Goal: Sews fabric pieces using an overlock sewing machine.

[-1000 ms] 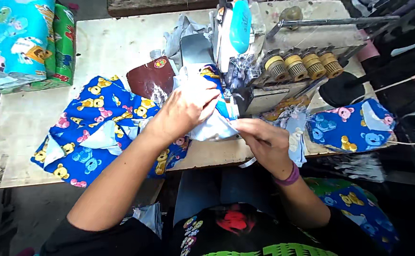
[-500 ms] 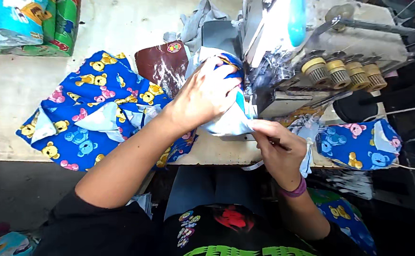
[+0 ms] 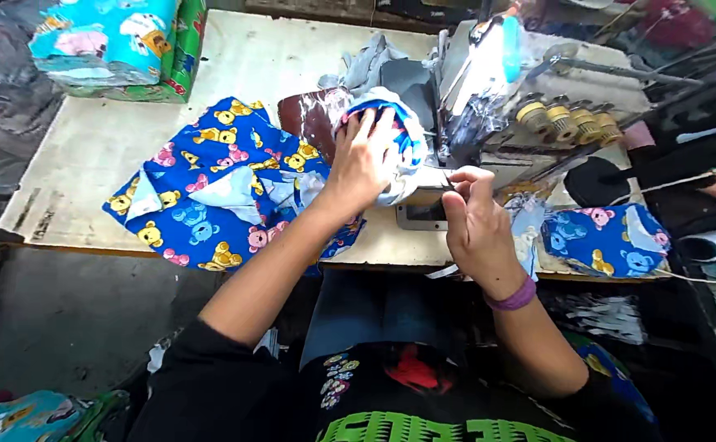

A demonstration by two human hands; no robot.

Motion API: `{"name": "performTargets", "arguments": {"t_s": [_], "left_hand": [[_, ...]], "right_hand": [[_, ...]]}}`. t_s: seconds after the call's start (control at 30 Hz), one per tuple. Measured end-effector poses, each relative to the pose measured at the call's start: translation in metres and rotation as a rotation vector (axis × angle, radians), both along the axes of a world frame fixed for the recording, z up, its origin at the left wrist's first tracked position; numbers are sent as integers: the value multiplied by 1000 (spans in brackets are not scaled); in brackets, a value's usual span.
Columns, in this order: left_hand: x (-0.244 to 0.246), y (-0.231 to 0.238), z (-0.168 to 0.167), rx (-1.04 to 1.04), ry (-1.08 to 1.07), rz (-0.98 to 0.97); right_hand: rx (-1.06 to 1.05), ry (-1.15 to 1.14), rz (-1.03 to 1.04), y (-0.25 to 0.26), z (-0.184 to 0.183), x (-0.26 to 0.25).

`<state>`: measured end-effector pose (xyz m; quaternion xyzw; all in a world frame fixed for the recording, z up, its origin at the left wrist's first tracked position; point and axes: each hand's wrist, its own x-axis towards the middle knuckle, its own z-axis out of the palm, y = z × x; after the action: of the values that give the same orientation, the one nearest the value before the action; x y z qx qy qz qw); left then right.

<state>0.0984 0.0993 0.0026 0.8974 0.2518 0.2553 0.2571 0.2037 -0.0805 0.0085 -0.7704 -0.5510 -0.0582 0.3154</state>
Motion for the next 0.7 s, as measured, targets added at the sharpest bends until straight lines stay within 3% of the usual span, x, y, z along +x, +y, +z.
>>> {"name": "performTargets", "arguments": {"t_s": [0.17, 0.37, 0.43, 0.63, 0.7], "left_hand": [[-19, -21, -7, 147, -117, 43], [-26, -37, -3, 361, -144, 32], [-37, -49, 9, 399, -130, 20], [-66, -113, 51, 607, -146, -56], [-91, -123, 75, 672, -131, -100]], "right_hand": [[-130, -147, -134, 14, 18, 13], [28, -230, 4, 32, 9, 23], [132, -115, 13, 11, 16, 24], [437, 594, 229, -48, 25, -23], [553, 842, 245, -69, 41, -15]]}}
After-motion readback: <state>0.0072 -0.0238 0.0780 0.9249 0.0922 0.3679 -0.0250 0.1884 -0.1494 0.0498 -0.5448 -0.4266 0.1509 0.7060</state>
